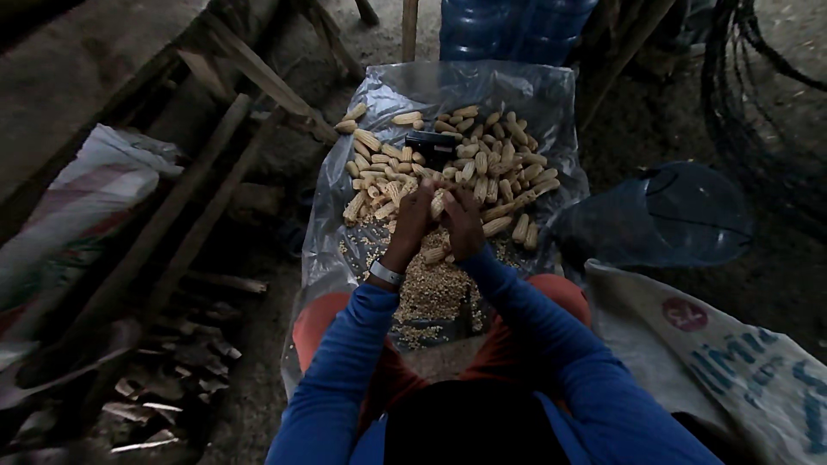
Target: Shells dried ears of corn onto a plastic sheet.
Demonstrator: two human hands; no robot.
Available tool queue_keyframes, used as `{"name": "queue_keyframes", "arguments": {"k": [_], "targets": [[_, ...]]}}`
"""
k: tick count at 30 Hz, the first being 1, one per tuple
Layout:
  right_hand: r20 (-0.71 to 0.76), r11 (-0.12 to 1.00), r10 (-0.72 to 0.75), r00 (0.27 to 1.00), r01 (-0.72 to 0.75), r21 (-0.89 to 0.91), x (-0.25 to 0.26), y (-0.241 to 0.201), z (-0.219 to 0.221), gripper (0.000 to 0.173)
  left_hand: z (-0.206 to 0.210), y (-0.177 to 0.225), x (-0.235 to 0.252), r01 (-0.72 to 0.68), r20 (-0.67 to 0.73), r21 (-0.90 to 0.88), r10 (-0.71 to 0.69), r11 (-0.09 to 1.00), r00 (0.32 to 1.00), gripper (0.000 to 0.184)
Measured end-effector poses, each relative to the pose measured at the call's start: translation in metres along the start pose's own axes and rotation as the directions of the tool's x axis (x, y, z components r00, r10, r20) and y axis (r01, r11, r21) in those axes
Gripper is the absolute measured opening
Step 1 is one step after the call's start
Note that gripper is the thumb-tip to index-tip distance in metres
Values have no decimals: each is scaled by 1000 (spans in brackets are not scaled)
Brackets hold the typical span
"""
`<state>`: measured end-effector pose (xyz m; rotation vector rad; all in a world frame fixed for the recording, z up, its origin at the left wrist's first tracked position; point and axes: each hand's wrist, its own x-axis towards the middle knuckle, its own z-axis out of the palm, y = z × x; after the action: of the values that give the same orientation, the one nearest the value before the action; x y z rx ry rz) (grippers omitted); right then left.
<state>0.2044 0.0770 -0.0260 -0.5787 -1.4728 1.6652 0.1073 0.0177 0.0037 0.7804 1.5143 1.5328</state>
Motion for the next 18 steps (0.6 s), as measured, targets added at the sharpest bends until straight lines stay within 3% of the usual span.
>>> {"name": "queue_keyframes", "arguments": {"k": [3, 6, 11, 14, 18], "targets": [[-38, 994, 76, 996, -73, 77, 4, -4, 0, 35, -9, 4, -18, -94, 221, 64, 77, 994, 972, 64], [-15, 991, 48, 999, -46, 125, 9, -2, -6, 39, -9, 6, -18, -141, 321, 28, 124, 990, 939, 38], [16, 1000, -3, 1000, 2, 14, 7, -3, -6, 36, -3, -11, 7, -167, 244, 19, 157, 986, 957, 52], [92, 989, -53, 994, 65, -135, 6, -8, -6, 41, 4, -6, 5, -59, 128, -48, 65, 997, 990, 50], [155, 935, -147, 977, 188, -299, 7, -9, -9, 34, 2, 3, -12, 93, 111, -173, -74, 980, 991, 52]]}}
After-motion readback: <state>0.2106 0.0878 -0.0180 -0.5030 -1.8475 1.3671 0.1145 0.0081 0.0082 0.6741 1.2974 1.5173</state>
